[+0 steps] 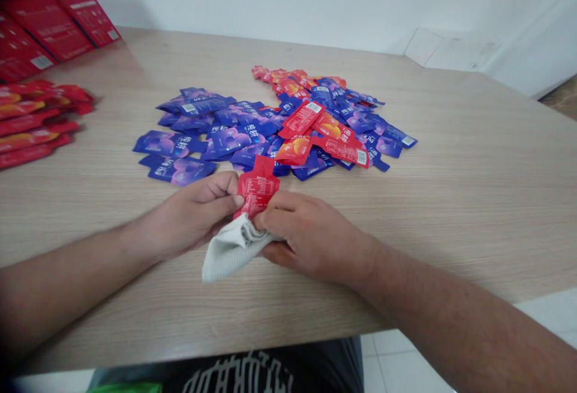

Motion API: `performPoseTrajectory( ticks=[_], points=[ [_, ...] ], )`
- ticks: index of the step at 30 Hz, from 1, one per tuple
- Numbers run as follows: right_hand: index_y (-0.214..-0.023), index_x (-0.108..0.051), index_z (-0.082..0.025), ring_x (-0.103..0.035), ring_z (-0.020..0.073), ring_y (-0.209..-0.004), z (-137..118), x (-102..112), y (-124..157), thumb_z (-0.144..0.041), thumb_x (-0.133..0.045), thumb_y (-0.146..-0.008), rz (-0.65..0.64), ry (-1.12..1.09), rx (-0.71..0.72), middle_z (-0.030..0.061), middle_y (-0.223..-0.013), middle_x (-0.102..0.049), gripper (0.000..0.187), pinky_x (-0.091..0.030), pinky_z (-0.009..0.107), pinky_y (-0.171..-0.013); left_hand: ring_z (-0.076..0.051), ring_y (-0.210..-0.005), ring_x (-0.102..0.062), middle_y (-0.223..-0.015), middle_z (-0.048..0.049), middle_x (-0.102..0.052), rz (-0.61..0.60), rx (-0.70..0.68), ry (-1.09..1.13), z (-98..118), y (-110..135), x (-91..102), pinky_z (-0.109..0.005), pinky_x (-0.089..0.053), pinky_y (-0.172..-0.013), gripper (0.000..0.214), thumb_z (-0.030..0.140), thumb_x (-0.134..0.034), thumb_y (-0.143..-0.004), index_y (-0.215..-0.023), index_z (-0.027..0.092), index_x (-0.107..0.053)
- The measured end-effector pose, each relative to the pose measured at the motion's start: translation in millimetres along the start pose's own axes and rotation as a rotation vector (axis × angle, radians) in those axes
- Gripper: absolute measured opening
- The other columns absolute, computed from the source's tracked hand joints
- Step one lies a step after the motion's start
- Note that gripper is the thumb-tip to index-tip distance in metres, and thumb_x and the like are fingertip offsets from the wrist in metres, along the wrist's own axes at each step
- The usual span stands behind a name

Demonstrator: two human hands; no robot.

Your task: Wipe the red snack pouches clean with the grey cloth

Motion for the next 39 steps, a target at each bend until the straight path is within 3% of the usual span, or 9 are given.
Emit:
performPoseTrajectory(
  ticks=[3,8,14,17,22,24,28,33,39],
  points=[
    [-0.099,-0.067,-0.019,-0.06,0.0174,-0.087,-2,-1,1,-0.019,-0.067,-0.092,-0.053,0.007,0.021,0.0038,-0.099,-0.064,0.007,-0.048,0.029,-0.076,-0.011,-0.059,-0.057,-0.073,0.0015,-0.062,0.014,-0.003,-0.039,1,0,1.3,-0.021,-0.047,-0.053,0.015,0.03,-0.06,-0.092,-0.087,0.019,-0.051],
    [-0.103,-0.066,-0.019,-0.06,0.0192,-0.091,-2,1,1,-0.019,-0.066,-0.092,0.068,0.022,-0.017,0.0057,-0.101,-0.065,0.011,-0.049,0.031,-0.079,-0.011,-0.062,-0.056,-0.075,0.0008,-0.062,0.026,-0.097,-0.15,5,-1,4.3,-0.021,-0.045,-0.054,0.017,0.031,-0.06,-0.093,-0.085,0.019,-0.053],
    [-0.104,-0.067,-0.02,-0.062,0.0193,-0.093,-6,-5,0,-0.017,-0.066,-0.091,-0.086,0.058,0.011,0.005,-0.106,-0.067,0.013,-0.049,0.031,-0.082,-0.011,-0.06,-0.054,-0.073,0.0025,-0.059,0.033,-0.107,-0.161,2,0,3.7,-0.021,-0.045,-0.053,0.013,0.028,-0.058,-0.094,-0.086,0.019,-0.051],
    [-0.1,-0.066,-0.019,-0.061,0.0193,-0.091,3,4,-1,-0.019,-0.067,-0.092,-0.008,0.072,-0.022,0.0054,-0.102,-0.066,0.008,-0.049,0.03,-0.08,-0.009,-0.057,-0.051,-0.072,0.0033,-0.057,-0.002,-0.108,-0.147,3,1,3.9,-0.019,-0.043,-0.051,0.017,0.029,-0.058,-0.095,-0.085,0.019,-0.051],
    [-0.103,-0.066,-0.018,-0.062,0.0231,-0.09,23,24,0,-0.035,-0.07,-0.093,0.307,0.168,-0.13,0.0064,-0.097,-0.068,0.019,-0.049,0.034,-0.081,-0.011,-0.065,-0.06,-0.079,0.0011,-0.063,-0.163,-0.039,-0.101,6,5,-1.8,-0.022,-0.051,-0.06,0.015,0.028,-0.058,-0.097,-0.088,0.019,-0.05],
    [-0.101,-0.066,-0.019,-0.063,0.0242,-0.09,26,26,0,-0.039,-0.069,-0.093,0.369,0.179,-0.151,0.0066,-0.097,-0.068,0.022,-0.049,0.036,-0.081,-0.011,-0.066,-0.061,-0.079,0.0009,-0.064,-0.213,-0.021,-0.09,7,7,-3.9,-0.023,-0.052,-0.061,0.012,0.027,-0.056,-0.097,-0.09,0.018,-0.051],
    [-0.102,-0.067,-0.019,-0.063,0.0233,-0.088,23,22,-2,-0.04,-0.068,-0.094,0.281,0.146,-0.114,0.0059,-0.095,-0.069,0.022,-0.049,0.034,-0.079,-0.011,-0.068,-0.062,-0.084,-0.0002,-0.065,-0.2,-0.033,-0.117,6,7,-2.2,-0.025,-0.053,-0.064,0.009,0.025,-0.057,-0.096,-0.092,0.018,-0.053],
    [-0.099,-0.066,-0.018,-0.063,0.0225,-0.085,28,26,1,-0.042,-0.067,-0.094,0.402,0.197,-0.224,0.0058,-0.092,-0.068,0.024,-0.048,0.033,-0.076,-0.01,-0.066,-0.058,-0.078,0.0025,-0.059,-0.225,-0.064,-0.134,7,8,-3.3,-0.022,-0.05,-0.061,0.014,0.023,-0.057,-0.095,-0.085,0.019,-0.049],
    [-0.099,-0.067,-0.019,-0.062,0.0225,-0.084,29,22,0,-0.045,-0.066,-0.094,0.309,0.169,-0.183,0.006,-0.094,-0.069,0.027,-0.047,0.033,-0.074,-0.01,-0.066,-0.056,-0.079,0.0029,-0.058,-0.267,-0.047,-0.138,7,8,-5.9,-0.022,-0.049,-0.062,0.005,0.019,-0.056,-0.094,-0.093,0.018,-0.051]
  ],
)
Point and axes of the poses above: each hand's wrist, its own y-axis away from the middle knuckle, its own x-axis out of the back of the hand, z = x × y, the point moved 3 cm from there along -y, towards the middle knuckle
